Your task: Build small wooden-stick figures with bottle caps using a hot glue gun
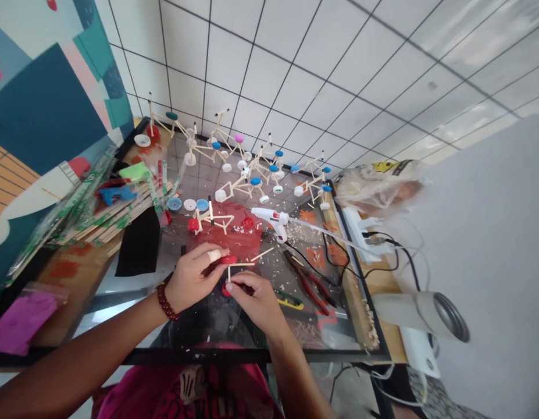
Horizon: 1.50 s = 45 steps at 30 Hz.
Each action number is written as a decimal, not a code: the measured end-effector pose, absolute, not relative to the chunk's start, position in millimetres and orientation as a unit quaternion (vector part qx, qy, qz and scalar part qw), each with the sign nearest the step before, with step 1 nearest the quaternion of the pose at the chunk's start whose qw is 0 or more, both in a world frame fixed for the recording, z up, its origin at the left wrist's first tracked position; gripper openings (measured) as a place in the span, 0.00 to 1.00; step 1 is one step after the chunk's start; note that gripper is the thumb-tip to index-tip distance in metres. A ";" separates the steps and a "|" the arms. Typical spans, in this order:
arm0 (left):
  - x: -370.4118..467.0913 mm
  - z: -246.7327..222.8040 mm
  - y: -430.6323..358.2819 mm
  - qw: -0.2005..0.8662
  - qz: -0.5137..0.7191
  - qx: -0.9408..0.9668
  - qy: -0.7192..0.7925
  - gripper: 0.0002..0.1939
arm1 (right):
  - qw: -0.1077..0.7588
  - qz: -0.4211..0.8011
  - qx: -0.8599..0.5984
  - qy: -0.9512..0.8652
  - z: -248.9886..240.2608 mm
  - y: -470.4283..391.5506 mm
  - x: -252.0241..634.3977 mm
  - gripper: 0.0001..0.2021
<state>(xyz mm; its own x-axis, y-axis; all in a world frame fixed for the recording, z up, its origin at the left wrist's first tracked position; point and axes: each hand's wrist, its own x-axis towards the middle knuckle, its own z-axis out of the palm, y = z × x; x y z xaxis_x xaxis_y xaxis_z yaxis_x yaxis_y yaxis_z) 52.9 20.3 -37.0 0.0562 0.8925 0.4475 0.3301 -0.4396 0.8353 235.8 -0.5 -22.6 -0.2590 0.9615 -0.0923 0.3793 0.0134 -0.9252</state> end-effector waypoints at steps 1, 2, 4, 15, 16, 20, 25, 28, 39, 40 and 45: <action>54.6 -37.3 19.9 0.337 0.513 0.643 0.458 0.16 | 0.321 0.475 -0.523 -0.631 -23.3 -0.5 235.9 0.06; 56.4 -37.7 19.6 0.413 0.504 0.607 0.455 0.19 | 0.331 0.483 -0.521 -0.621 -23.9 -0.4 236.0 0.07; 59.5 -38.6 19.4 0.556 0.474 0.533 0.428 0.23 | 0.340 0.496 -0.512 -0.613 -24.8 -0.2 236.2 0.07; 61.6 -43.6 20.1 0.637 0.480 0.439 0.414 0.22 | 0.361 0.402 -0.531 -0.653 -17.5 -2.0 229.7 0.06; 61.8 -43.4 19.7 0.634 0.480 0.442 0.415 0.22 | 0.360 0.398 -0.529 -0.657 -16.9 -1.7 229.1 0.07; 63.1 -41.9 17.0 0.597 0.471 0.485 0.431 0.21 | 0.356 0.384 -0.521 -0.674 -17.1 -1.1 225.6 0.09; 65.6 -40.8 13.9 0.549 0.476 0.515 0.455 0.23 | 0.344 0.323 -0.537 -0.699 -21.3 -3.2 220.4 0.10; 67.2 -39.9 13.2 0.541 0.488 0.505 0.463 0.23 | 0.329 0.289 -0.544 -0.716 -24.5 -4.8 217.3 0.12; 68.1 -34.9 13.2 0.514 0.494 0.503 0.489 0.25 | 0.382 0.345 -0.541 -0.665 -28.0 -0.2 214.9 0.09; 68.9 -33.4 13.0 0.516 0.493 0.502 0.489 0.25 | 0.384 0.359 -0.545 -0.653 -28.5 0.3 215.1 0.08; 72.1 -31.4 11.8 0.542 0.500 0.475 0.481 0.29 | 0.391 0.496 -0.559 -0.537 -35.3 0.3 212.3 0.08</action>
<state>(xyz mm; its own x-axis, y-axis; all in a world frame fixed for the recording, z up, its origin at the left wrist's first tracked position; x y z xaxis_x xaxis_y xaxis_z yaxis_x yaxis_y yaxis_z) 72.1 11.8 -31.4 0.0387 0.9981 -0.0469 -0.0859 0.0501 0.9950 212.3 0.3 -35.3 -0.0681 0.9885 -0.1348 0.2127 -0.1176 -0.9700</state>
